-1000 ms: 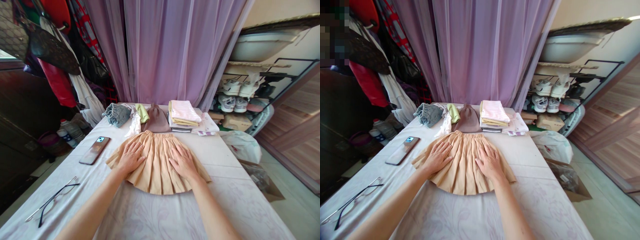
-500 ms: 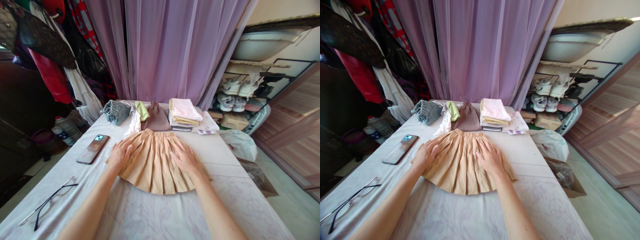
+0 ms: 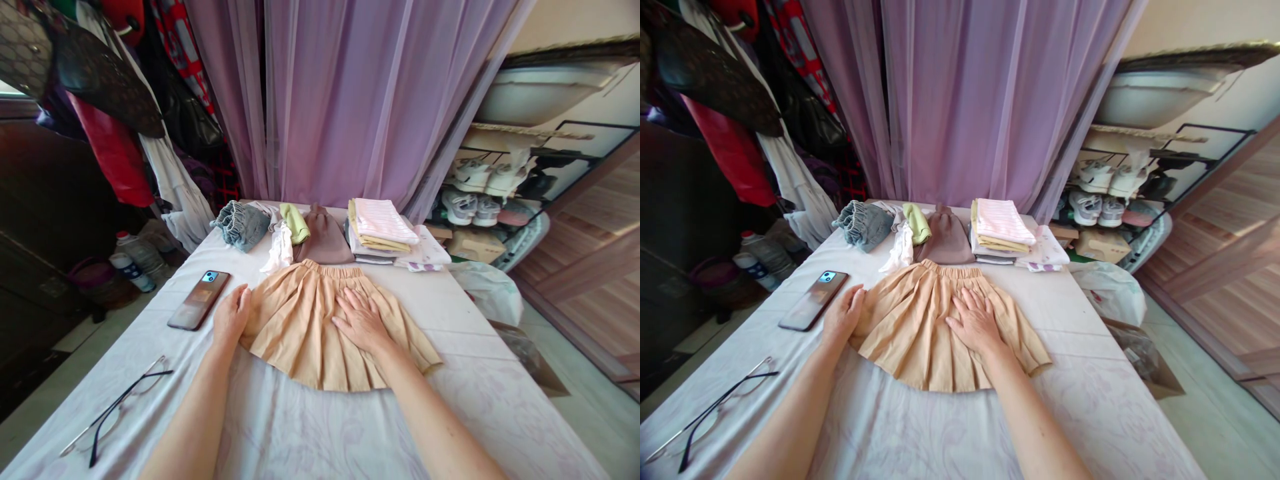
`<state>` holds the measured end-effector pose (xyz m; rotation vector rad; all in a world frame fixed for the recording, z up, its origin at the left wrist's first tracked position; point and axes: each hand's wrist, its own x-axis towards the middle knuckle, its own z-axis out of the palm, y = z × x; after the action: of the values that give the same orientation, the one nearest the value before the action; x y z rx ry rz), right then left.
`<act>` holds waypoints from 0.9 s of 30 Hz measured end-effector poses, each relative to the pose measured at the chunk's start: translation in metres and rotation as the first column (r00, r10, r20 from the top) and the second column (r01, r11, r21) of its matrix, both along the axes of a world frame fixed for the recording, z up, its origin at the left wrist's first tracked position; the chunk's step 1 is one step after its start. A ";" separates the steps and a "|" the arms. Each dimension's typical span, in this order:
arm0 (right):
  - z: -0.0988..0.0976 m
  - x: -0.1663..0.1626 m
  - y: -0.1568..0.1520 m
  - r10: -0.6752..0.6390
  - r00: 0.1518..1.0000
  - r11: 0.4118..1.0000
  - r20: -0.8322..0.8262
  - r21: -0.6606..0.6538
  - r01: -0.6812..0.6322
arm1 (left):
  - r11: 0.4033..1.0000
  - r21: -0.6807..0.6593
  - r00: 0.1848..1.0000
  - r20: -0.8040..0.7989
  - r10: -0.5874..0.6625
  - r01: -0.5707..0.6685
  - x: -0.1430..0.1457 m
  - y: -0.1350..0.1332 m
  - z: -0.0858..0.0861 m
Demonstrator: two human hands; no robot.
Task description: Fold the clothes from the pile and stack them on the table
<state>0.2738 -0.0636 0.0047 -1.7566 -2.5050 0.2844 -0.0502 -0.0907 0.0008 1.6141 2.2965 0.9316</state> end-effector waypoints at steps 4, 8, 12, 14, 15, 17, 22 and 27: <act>0.018 -0.008 -0.001 -0.031 0.999 1.000 -0.032 0.002 0.031 | 0.998 -0.059 0.995 -0.094 0.020 -0.026 -0.008 -0.002 0.004; 0.037 -0.033 0.001 0.022 0.996 0.992 -0.083 0.123 -0.012 | 0.996 -0.088 0.973 -0.228 -0.033 0.013 -0.009 -0.004 0.008; 0.044 -0.066 0.014 0.089 0.993 0.986 -0.075 0.150 -0.077 | 0.991 -0.127 0.950 -0.302 -0.076 0.039 -0.004 -0.006 0.011; 0.041 -0.079 0.024 0.104 0.993 0.985 -0.059 0.142 -0.095 | 0.989 -0.146 0.944 -0.323 -0.073 0.027 -0.002 -0.007 0.012; 0.038 -0.084 0.029 0.106 0.993 0.986 -0.050 0.137 -0.098 | 0.987 -0.156 0.942 -0.327 -0.074 0.024 -0.001 -0.007 0.012; 0.029 -0.090 0.038 0.103 0.994 0.988 -0.034 0.114 -0.099 | 0.985 -0.169 0.943 -0.323 -0.078 0.024 -0.001 -0.007 0.012; 0.007 -0.095 0.044 0.079 0.997 0.992 -0.009 0.096 -0.078 | 0.992 -0.127 0.977 -0.208 -0.053 0.027 -0.001 -0.006 0.010; 0.008 -0.095 0.044 0.085 0.996 0.993 -0.026 0.090 -0.082 | 0.997 -0.024 0.992 0.112 -0.066 0.069 0.006 -0.007 0.010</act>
<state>0.1793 -0.0194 0.0123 -1.6058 -2.5324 0.1993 -0.0441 -0.0982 0.0111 1.5766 2.1582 0.9440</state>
